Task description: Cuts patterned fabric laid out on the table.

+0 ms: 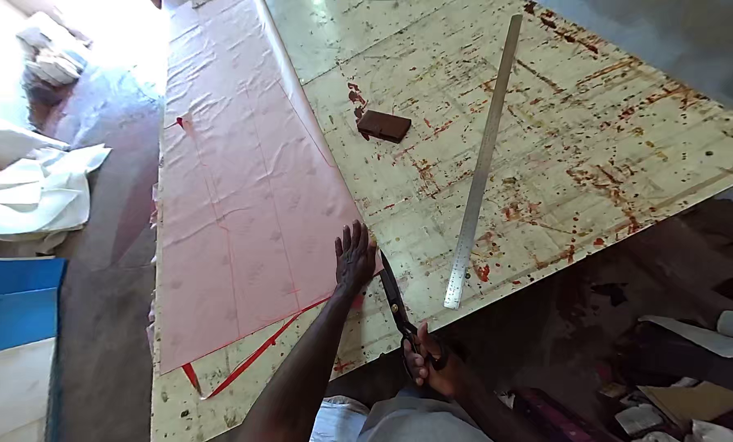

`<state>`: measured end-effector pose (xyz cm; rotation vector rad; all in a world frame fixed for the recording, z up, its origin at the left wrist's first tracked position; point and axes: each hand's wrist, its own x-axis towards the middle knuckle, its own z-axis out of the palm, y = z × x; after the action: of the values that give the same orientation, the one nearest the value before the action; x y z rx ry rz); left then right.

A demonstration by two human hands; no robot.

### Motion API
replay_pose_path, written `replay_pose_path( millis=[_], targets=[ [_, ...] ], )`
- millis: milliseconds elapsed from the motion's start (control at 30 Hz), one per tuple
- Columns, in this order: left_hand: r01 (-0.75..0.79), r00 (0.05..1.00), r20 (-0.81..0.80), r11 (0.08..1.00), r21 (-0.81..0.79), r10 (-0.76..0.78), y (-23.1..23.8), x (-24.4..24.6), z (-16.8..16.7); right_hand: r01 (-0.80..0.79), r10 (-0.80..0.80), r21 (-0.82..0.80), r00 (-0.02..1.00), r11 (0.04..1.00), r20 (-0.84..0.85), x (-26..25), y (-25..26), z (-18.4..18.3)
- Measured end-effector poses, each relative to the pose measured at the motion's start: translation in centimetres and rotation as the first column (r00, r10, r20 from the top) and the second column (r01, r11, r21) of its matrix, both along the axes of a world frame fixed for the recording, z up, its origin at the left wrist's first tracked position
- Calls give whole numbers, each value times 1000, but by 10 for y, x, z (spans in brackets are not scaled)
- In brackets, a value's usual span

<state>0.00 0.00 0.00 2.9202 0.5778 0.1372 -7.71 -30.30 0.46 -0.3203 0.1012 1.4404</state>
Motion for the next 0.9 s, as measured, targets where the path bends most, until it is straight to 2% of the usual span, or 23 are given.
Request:
replay_pose_path(
  millis=[333, 500, 633, 833, 900],
  targets=[
    [5, 1000, -1, 1000, -26, -5, 0, -1, 1, 21, -19, -31, 998, 999, 57, 9, 14, 5],
    [3, 1000, -7, 1000, -16, -3, 0, 0, 1, 27, -19, -102, 997, 994, 79, 10, 17, 9],
    [2, 1000, -10, 1000, -12, -2, 0, 0, 0, 15, -5, -86, 993, 996, 121, 12, 20, 13],
    [11, 1000, -4, 1000, -20, -11, -1, -2, 0, 27, -23, -93, 999, 995, 48, 10, 19, 14],
    [11, 1000, -1, 999, -38, -11, -2, -2, 3, 36, -27, -122, 997, 992, 74, 9, 16, 16]
  ],
)
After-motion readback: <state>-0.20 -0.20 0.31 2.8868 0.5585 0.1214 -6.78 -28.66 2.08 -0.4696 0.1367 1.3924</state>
